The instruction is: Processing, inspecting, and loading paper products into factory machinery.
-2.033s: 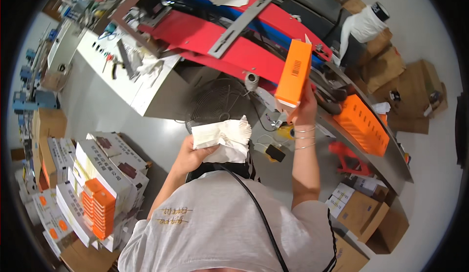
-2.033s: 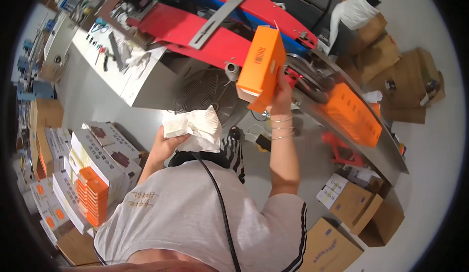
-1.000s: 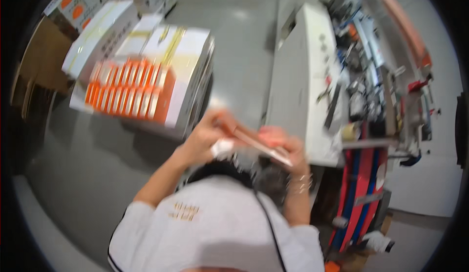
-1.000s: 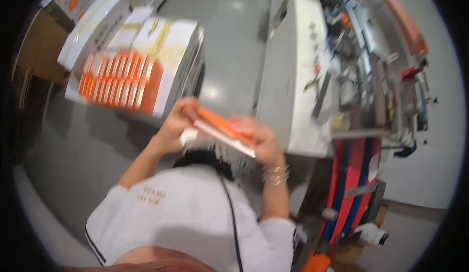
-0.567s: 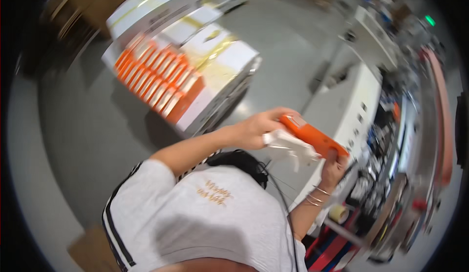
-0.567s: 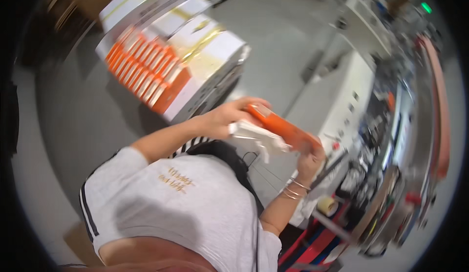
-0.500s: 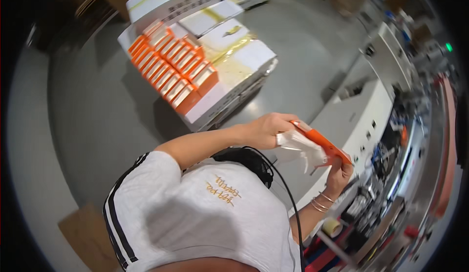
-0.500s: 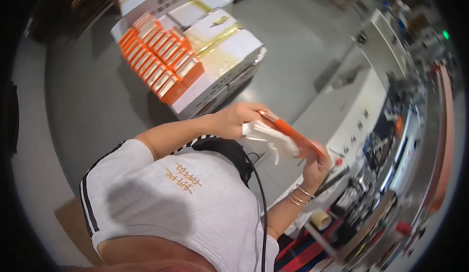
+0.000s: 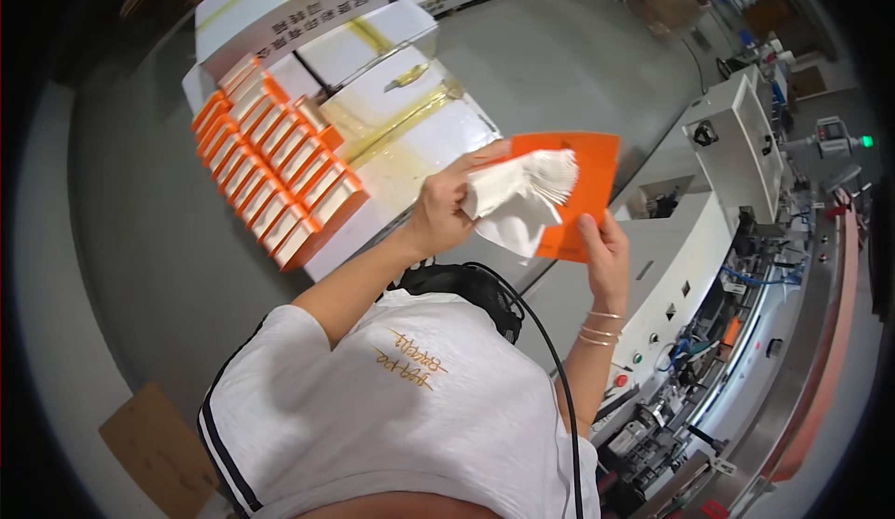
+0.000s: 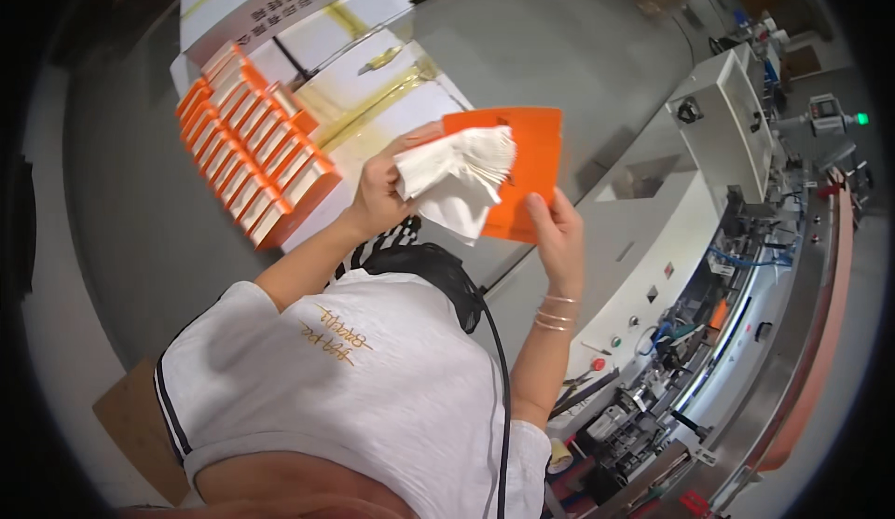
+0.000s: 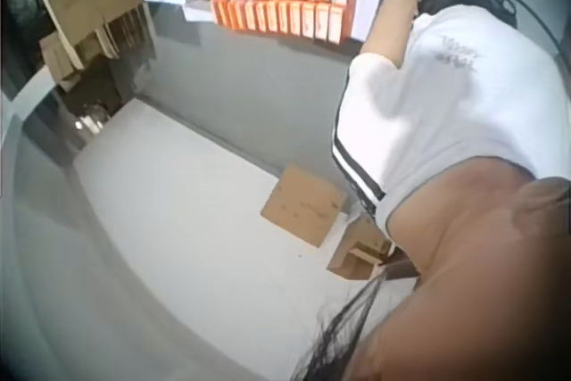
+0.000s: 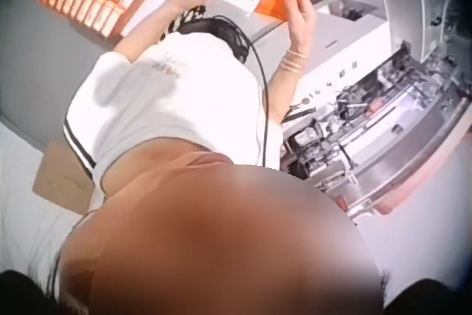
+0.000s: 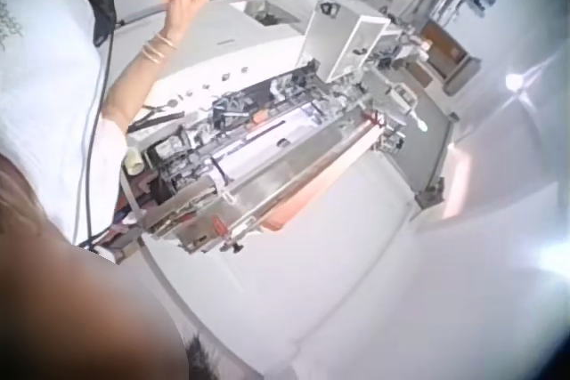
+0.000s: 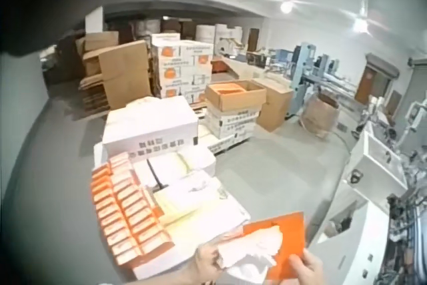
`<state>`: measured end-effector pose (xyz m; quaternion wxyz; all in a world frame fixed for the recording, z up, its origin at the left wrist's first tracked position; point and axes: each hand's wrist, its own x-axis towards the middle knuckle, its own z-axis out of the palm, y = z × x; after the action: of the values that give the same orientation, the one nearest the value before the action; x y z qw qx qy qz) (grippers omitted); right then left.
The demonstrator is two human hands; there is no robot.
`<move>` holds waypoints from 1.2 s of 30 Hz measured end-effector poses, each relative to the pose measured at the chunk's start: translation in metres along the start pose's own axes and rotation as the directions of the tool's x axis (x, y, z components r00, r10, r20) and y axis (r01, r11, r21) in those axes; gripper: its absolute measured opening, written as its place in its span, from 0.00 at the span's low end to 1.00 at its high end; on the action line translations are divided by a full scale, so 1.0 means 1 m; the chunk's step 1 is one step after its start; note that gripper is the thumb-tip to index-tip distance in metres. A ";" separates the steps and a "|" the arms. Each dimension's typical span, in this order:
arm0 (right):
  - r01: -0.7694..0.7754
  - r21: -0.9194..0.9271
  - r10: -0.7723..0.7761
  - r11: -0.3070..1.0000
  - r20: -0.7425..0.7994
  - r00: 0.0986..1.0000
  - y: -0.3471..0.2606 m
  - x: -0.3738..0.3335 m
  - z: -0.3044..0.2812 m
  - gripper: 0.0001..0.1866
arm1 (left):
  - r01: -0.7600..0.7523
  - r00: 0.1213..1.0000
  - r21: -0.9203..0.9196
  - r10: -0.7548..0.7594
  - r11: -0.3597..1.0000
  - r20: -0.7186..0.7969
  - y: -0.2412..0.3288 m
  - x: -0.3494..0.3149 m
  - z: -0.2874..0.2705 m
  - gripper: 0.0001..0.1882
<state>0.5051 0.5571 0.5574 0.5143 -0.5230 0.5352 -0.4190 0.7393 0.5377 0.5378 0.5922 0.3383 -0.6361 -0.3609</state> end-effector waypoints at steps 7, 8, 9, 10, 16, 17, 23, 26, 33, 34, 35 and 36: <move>-0.031 0.402 0.049 0.915 -0.036 0.998 0.010 0.083 -0.026 0.17 | 0.568 0.789 -0.568 -0.590 0.595 0.171 -0.055 0.053 -0.031 0.30; -0.024 0.449 0.051 0.893 -0.049 0.997 0.013 0.094 -0.029 0.17 | 0.575 0.809 -0.533 -0.530 0.621 0.256 -0.057 0.060 -0.035 0.31; -0.025 0.454 0.059 0.891 -0.061 0.996 0.014 0.104 -0.031 0.17 | 0.614 0.787 -0.497 -0.523 0.614 0.327 -0.067 0.059 -0.036 0.34; -0.053 0.501 0.096 0.864 -0.061 0.994 0.015 0.113 -0.033 0.17 | 0.650 0.758 -0.411 -0.514 0.639 0.401 -0.067 0.062 -0.032 0.35; -0.177 0.478 0.146 0.860 0.102 0.984 0.030 0.154 -0.046 0.19 | 0.729 0.684 -0.346 -0.651 0.591 0.328 -0.090 0.068 0.005 0.26; -0.229 0.378 0.172 0.897 0.178 0.969 0.029 0.160 -0.047 0.19 | 0.744 0.667 -0.302 -0.688 0.596 0.286 -0.097 0.071 0.010 0.22; -0.226 0.397 0.145 0.890 0.224 0.964 0.016 0.198 -0.074 0.18 | 0.651 0.736 -0.337 -0.674 0.680 0.062 -0.115 0.096 0.045 0.15; -0.235 0.548 0.143 0.803 0.206 0.968 0.021 0.224 -0.119 0.17 | 0.464 0.678 -0.748 -0.734 0.473 -0.043 -0.126 0.105 0.062 0.18; -0.168 0.754 0.183 0.634 0.065 0.981 0.019 0.240 -0.205 0.16 | 0.303 0.600 -0.776 -0.744 0.553 -0.296 -0.168 0.143 0.089 0.22; -0.159 0.761 0.186 0.629 0.050 0.981 0.023 0.242 -0.217 0.16 | 0.300 0.598 -0.746 -0.727 0.594 -0.338 -0.176 0.149 0.095 0.22; -0.140 0.762 0.152 0.632 0.055 0.987 0.029 0.244 -0.232 0.16 | 0.318 0.601 -0.736 -0.727 0.598 -0.331 -0.175 0.158 0.104 0.22; -0.120 0.764 0.118 0.634 0.058 0.991 0.033 0.245 -0.246 0.16 | 0.330 0.603 -0.735 -0.731 0.592 -0.318 -0.175 0.167 0.116 0.22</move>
<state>0.2765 0.2954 0.5266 0.7141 -0.2204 0.3406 -0.5704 0.6125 0.3118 0.4684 0.6876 0.4073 -0.1233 -0.5883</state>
